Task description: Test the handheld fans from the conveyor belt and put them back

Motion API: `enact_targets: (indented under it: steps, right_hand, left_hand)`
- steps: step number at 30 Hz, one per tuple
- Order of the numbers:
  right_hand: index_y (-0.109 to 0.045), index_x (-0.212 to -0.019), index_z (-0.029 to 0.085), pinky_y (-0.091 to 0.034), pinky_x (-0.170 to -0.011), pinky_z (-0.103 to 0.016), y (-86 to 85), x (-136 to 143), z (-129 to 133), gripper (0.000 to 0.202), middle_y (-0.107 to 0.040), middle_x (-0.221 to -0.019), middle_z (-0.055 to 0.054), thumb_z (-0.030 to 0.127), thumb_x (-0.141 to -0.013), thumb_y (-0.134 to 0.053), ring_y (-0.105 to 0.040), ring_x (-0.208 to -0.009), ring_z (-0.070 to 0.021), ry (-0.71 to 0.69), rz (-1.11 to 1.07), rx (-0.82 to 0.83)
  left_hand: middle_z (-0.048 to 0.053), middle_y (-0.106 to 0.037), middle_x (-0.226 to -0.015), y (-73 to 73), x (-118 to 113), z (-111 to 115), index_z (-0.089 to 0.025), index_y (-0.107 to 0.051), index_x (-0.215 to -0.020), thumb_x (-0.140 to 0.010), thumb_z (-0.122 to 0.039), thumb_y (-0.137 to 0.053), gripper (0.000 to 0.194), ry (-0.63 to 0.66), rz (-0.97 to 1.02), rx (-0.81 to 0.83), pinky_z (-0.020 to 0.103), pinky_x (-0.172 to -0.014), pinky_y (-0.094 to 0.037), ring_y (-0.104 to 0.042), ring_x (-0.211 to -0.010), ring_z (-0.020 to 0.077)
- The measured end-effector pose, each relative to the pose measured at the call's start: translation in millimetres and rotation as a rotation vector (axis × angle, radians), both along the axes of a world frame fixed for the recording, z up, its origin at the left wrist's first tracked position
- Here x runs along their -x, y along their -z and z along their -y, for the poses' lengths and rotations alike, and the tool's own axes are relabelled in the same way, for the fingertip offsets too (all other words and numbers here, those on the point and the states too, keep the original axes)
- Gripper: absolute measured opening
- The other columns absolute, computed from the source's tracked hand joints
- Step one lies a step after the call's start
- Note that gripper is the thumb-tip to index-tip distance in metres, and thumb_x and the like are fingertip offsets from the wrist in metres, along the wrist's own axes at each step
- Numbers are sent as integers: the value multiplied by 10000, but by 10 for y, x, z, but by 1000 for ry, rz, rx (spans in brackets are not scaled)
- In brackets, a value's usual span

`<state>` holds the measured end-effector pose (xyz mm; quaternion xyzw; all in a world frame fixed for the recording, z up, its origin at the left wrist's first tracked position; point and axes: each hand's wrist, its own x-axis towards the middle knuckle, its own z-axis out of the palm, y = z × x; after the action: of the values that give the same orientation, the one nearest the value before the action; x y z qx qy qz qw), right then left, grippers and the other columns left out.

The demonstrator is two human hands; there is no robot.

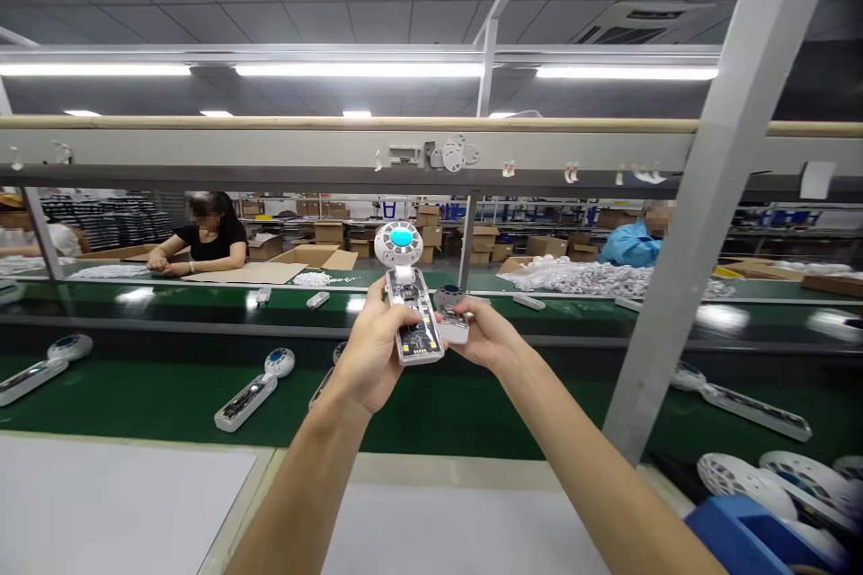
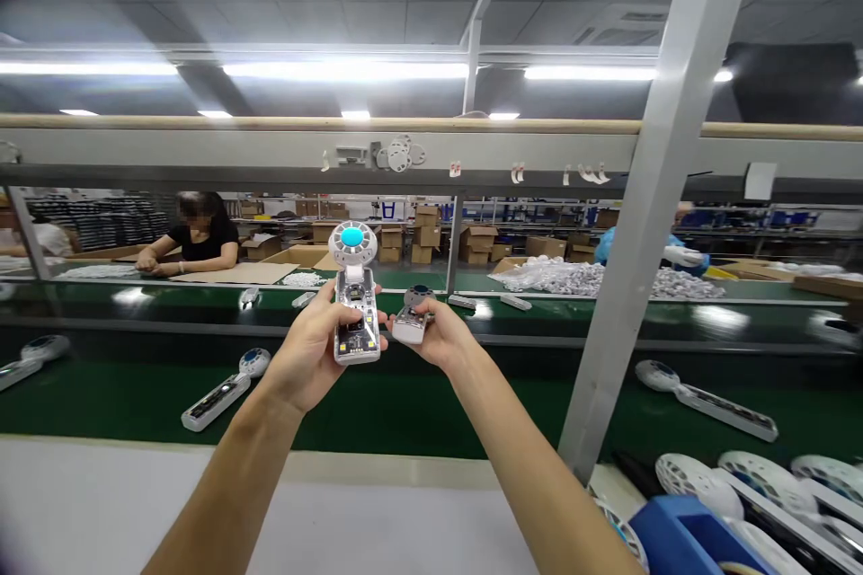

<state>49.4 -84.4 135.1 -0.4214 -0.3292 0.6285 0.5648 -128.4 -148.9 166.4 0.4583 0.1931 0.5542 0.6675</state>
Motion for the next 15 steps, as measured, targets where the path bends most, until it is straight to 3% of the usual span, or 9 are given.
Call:
enact_targets:
  steps: [8,12,15]
  right_hand:
    - [-622,-936,132,-594,-624,-264,-120,100,577,317,-705,-858,-81,48,-645,-529,-674,-660,-161,-45,-90,-126]
    - [-599,-1067,162,-592,-598,-290,-173,-8,724,498,-736,-876,-82,80,-576,-610,-682,-638,-187,-18,18,-350]
    - [-563,-1150,195,-581,-585,-295,-237,-113,833,574,-740,-885,-69,122,-585,-636,-679,-619,-186,2,115,-414]
  left_hand:
    - [64,-676,-936,82,-97,-25,-213,-360,-1367,-708,-110,-652,728,-8,-38,-84,300,-593,-573,-673,-648,184]
    - [49,-669,-893,93,-147,-10,-210,-334,-1368,-706,-128,-659,743,0,-80,-134,303,-588,-573,-673,-642,190]
    - [33,-656,-846,94,-151,7,-210,-318,-1376,-729,-153,-655,732,2,-113,-207,285,-561,-551,-660,-609,184]
